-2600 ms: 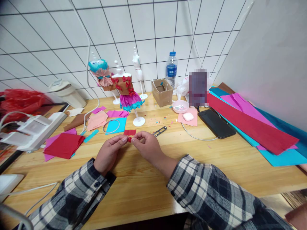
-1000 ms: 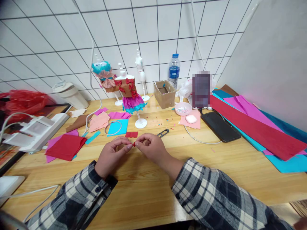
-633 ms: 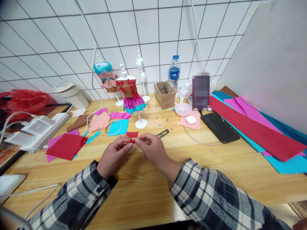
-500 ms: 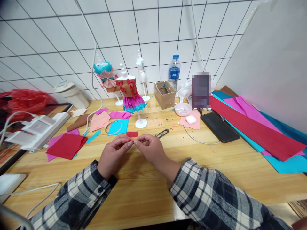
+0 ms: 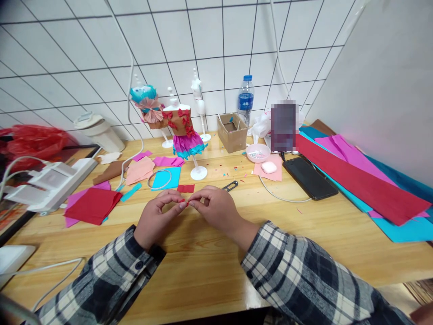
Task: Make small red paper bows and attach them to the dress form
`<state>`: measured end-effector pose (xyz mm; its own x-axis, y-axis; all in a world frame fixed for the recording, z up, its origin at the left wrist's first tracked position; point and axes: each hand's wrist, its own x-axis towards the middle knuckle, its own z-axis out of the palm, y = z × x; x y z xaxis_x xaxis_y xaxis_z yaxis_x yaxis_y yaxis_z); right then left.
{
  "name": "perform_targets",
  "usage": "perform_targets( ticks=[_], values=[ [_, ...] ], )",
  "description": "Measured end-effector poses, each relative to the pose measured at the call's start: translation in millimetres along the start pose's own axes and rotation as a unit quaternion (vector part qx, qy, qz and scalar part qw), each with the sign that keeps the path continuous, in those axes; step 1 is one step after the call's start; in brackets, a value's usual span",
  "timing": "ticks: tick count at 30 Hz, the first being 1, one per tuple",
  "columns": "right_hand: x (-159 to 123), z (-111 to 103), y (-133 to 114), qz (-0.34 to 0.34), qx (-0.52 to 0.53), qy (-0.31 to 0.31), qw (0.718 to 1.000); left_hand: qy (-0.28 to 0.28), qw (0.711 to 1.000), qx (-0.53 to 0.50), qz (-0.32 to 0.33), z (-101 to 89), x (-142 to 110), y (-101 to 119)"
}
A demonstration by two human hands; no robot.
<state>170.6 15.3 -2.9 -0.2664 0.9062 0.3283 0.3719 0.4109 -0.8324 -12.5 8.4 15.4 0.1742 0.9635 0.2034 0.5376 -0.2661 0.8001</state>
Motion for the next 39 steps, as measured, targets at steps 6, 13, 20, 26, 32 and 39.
perform_targets(
  ticks=[6, 13, 20, 26, 32, 39],
  values=[
    [-2.0, -3.0, -6.0, -0.016, -0.065, -0.017, 0.998, -0.014, 1.000, 0.003, 0.002, -0.2, -0.3, 0.2],
    [-4.1, 0.5, -8.5, -0.013, -0.092, 0.030, 0.995, -0.014, 1.000, -0.016, -0.013, 4.3, -3.2, 1.1],
    [-4.5, 1.7, -7.2, -0.012, -0.079, 0.015, 0.997, -0.014, 1.000, -0.008, 0.005, 5.2, -0.9, -1.1],
    [-3.6, -0.7, -8.1, -0.011, -0.099, -0.007, 0.995, -0.063, 0.995, 0.053, 0.054, 2.6, 2.8, -6.0],
    [-2.4, -2.5, -5.7, -0.001, -0.105, -0.034, 0.994, -0.074, 0.991, 0.082, 0.078, 0.0, 4.4, -8.0],
    [-2.7, 1.3, -1.0, 0.011, -0.061, -0.029, 0.998, -0.087, 0.995, 0.052, 0.022, 2.7, 2.1, -8.7]
  ],
)
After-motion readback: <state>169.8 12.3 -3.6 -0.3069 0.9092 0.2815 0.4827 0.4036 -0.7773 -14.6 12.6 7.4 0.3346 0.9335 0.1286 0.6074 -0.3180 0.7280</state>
